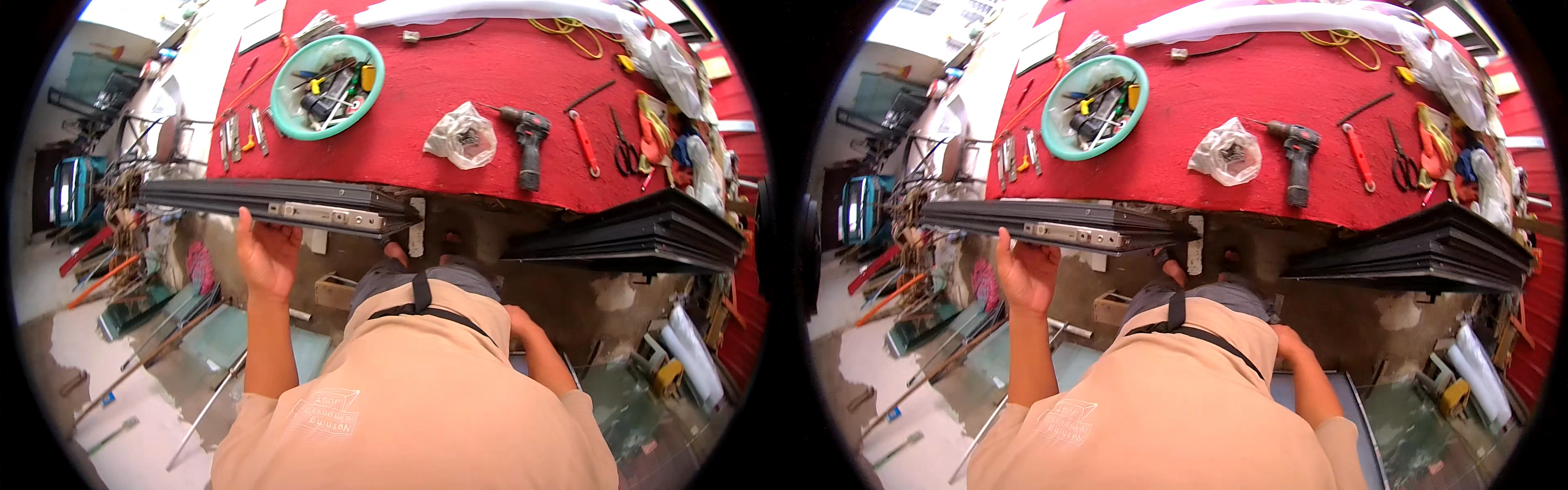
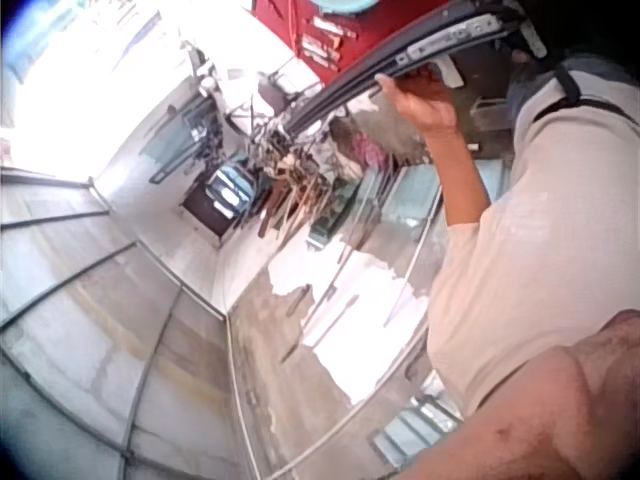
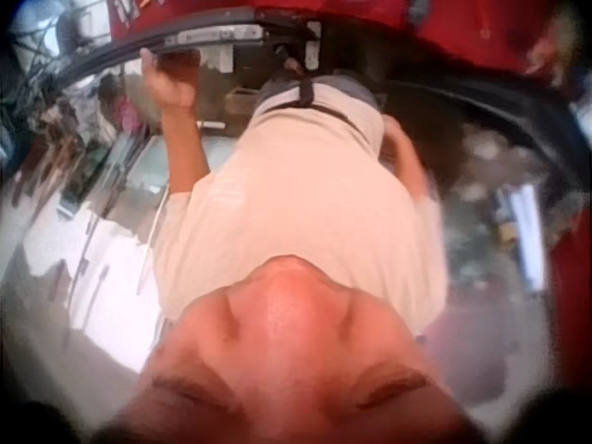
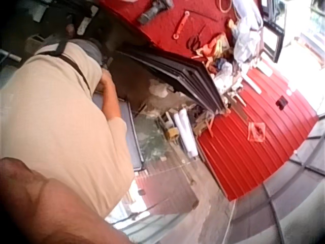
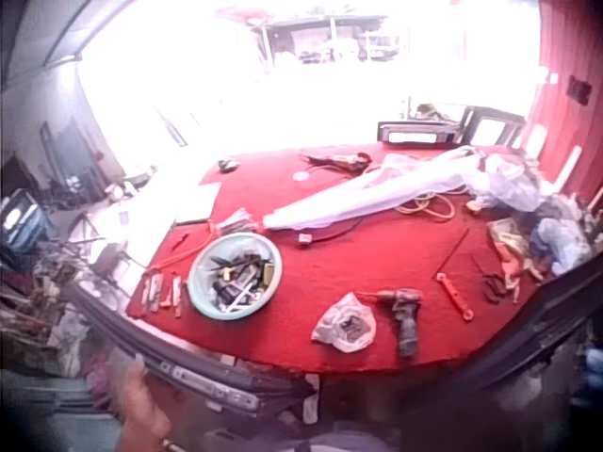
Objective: The person uses a drill to secure metal hinges and brackets to a black aluminum window frame, handling screws by hand and flipping the frame over to work on different sides.
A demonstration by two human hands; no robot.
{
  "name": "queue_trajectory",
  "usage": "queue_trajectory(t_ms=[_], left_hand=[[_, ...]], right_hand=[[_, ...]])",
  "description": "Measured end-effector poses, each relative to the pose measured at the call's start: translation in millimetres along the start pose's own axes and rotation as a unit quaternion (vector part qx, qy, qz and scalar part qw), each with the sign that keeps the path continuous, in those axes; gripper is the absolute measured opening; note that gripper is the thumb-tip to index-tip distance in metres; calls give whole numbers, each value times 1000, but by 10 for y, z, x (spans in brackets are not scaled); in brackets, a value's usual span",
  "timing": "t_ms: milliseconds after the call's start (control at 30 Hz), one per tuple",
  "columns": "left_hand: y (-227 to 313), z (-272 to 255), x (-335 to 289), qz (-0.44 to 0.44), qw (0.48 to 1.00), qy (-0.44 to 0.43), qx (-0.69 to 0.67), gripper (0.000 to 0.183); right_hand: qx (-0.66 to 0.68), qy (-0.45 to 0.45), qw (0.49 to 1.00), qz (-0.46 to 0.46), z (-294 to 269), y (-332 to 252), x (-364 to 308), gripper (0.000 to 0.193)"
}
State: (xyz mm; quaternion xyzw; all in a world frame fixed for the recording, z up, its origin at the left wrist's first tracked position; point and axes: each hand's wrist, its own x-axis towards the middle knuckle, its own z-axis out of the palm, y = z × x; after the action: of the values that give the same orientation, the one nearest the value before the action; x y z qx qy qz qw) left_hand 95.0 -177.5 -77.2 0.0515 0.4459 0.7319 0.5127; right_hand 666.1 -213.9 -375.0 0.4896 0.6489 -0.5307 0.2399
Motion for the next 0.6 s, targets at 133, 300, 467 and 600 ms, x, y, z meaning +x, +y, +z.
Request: queue_trajectory(t_ms=[133, 300, 467, 600], left_hand=[[-75, -9, -69, 17, 1000, 3, 10, 56], [-85, -204, -132, 14, 999, -30, 27, 64], [-101, -297, -199, 13, 1000, -23, 8, 61], [-225, -749, -232, -2, 998, -61, -15, 50]], right_hand=[[-69, 97, 993, -20, -559, -165, 81, 44], [39, 182, 957, -221, -1337, -1608, 75, 85], [38, 235, 877, -416, -1418, -3023, 184, 106], [77, 214, 864, -449, -1278, -3531, 374, 99]])
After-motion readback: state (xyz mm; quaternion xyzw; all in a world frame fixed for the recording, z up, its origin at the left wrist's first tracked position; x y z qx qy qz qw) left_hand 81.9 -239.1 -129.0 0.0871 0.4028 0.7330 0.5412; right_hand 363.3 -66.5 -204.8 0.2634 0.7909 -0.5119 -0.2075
